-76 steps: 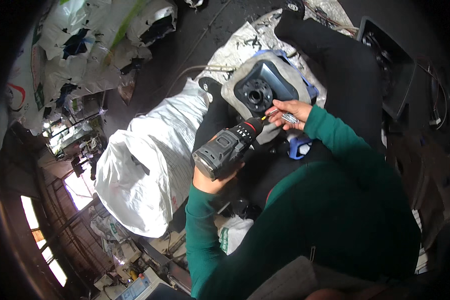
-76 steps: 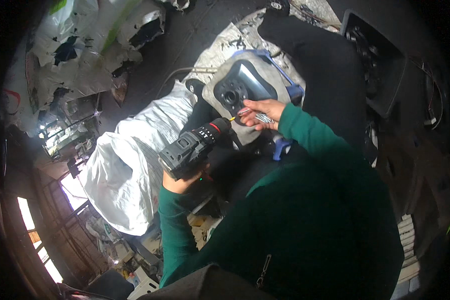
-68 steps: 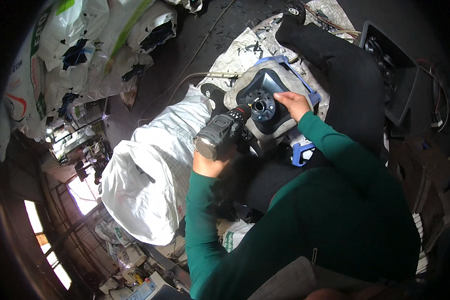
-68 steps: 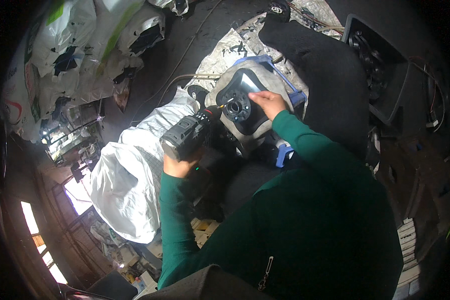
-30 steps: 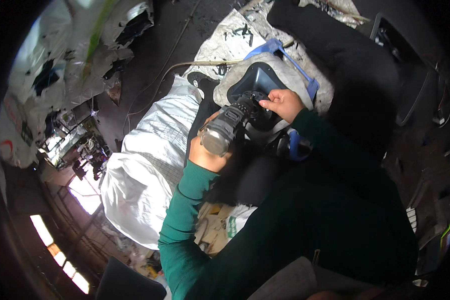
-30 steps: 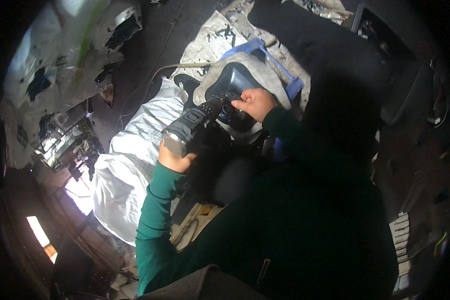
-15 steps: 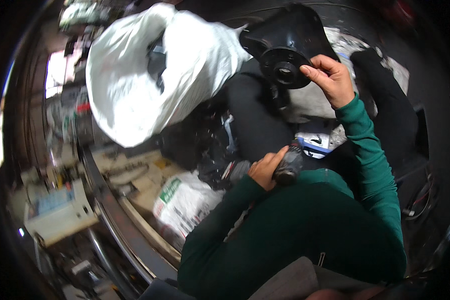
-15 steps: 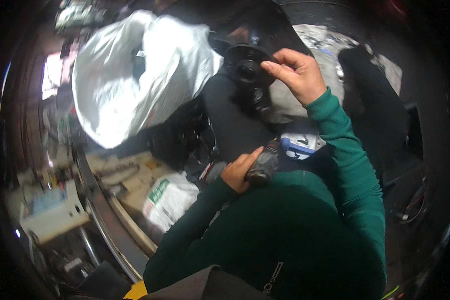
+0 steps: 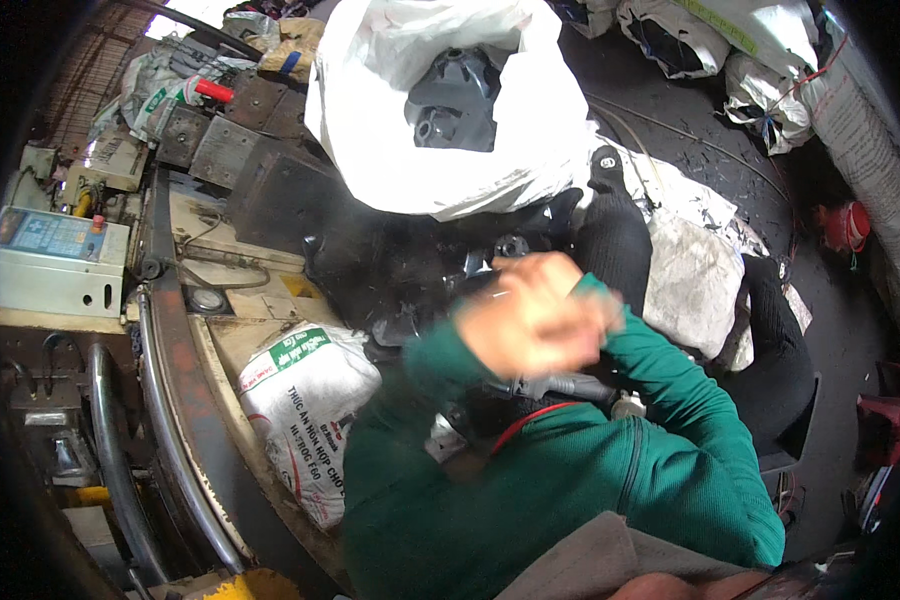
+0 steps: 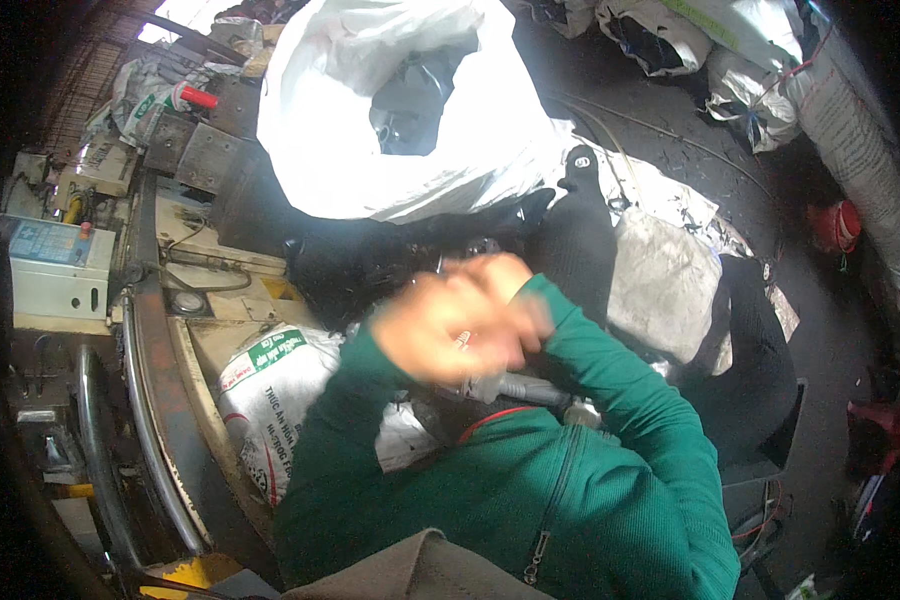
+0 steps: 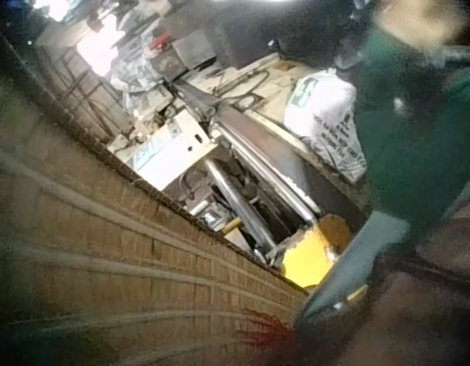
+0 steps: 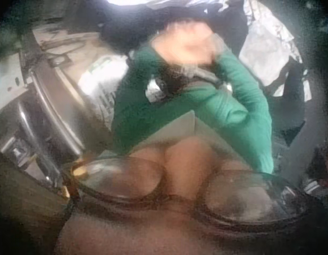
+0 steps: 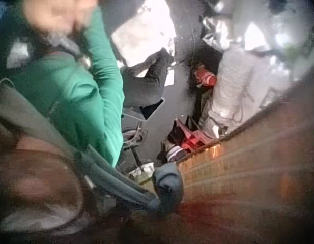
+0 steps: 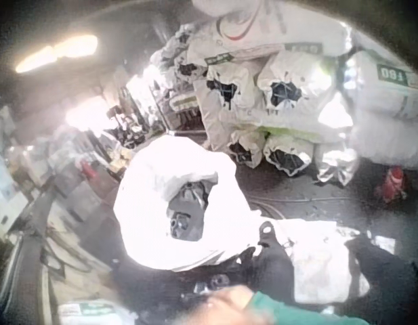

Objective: The person sits on the floor and uses a cordless drill to make holes in a black plastic component. They repeatedly insert screws into the holes and drill them in, then remove the screws and repeat the process on the same component.

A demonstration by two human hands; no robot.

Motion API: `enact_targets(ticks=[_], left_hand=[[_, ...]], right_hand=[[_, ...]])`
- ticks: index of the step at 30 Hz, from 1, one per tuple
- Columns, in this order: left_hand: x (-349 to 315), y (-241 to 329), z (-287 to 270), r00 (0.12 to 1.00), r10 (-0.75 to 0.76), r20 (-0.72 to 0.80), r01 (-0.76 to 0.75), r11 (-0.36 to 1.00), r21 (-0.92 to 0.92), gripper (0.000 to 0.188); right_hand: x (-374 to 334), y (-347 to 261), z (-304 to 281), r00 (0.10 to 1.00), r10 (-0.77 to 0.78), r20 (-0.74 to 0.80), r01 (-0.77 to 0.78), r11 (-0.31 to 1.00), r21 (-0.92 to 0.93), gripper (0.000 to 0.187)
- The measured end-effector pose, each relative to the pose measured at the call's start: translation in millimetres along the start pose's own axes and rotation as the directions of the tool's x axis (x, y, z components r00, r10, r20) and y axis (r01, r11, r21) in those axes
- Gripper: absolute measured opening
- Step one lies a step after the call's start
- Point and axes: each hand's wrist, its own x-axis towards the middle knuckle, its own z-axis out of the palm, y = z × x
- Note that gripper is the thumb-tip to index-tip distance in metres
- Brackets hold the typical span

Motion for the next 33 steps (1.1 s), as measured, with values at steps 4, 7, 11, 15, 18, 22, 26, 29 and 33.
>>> enact_targets(ticks=[4,7,11,15,18,22,26,29,33], left_hand=[[102,-56,-150,0.793,0.046,-0.607,0.236,0.896,0.377,0.027],[174,-156,-213,0.721,-0.341,-0.603,0.692,0.372,0.618,0.039],[175,-284,-233,0.668,-0.522,-0.530,0.729,0.314,0.609,0.067],[171,-331,-230,0.755,-0.399,-0.520,0.653,0.394,0.646,0.081],[202,-314,-254,0.650,-0.530,-0.545,0.668,0.057,0.742,0.072],[165,-249,-295,0.858,0.031,-0.512,0.510,-0.166,0.844,0.044],[108,-138,-297,0.686,0.510,-0.518,0.363,0.376,0.852,0.034],[121,-55,-235,0.676,0.662,-0.325,-0.060,0.489,0.870,0.032],[164,-27,-40,0.940,0.258,-0.225,-0.190,0.940,0.284,0.018]], right_hand=[[-43,0,-62,0.853,0.444,-0.276,-0.267,0.824,0.499,0.030],[-102,-3,-110,0.616,0.700,-0.361,-0.429,0.682,0.592,0.031],[-202,-27,-149,0.075,0.893,-0.444,-0.366,0.439,0.821,0.032],[-313,-81,-180,-0.164,0.687,-0.708,-0.389,0.614,0.686,0.030],[-406,-105,-213,-0.403,0.497,-0.768,-0.418,0.647,0.638,0.029],[-511,-99,-216,-0.529,0.352,-0.772,-0.597,0.493,0.633,0.025],[-567,-65,-187,-0.553,0.427,-0.716,-0.769,0.068,0.635,0.028],[-584,-21,-182,-0.621,0.407,-0.670,-0.768,-0.145,0.624,0.037],[-616,27,-181,-0.678,0.423,-0.601,-0.722,-0.228,0.653,0.050]])
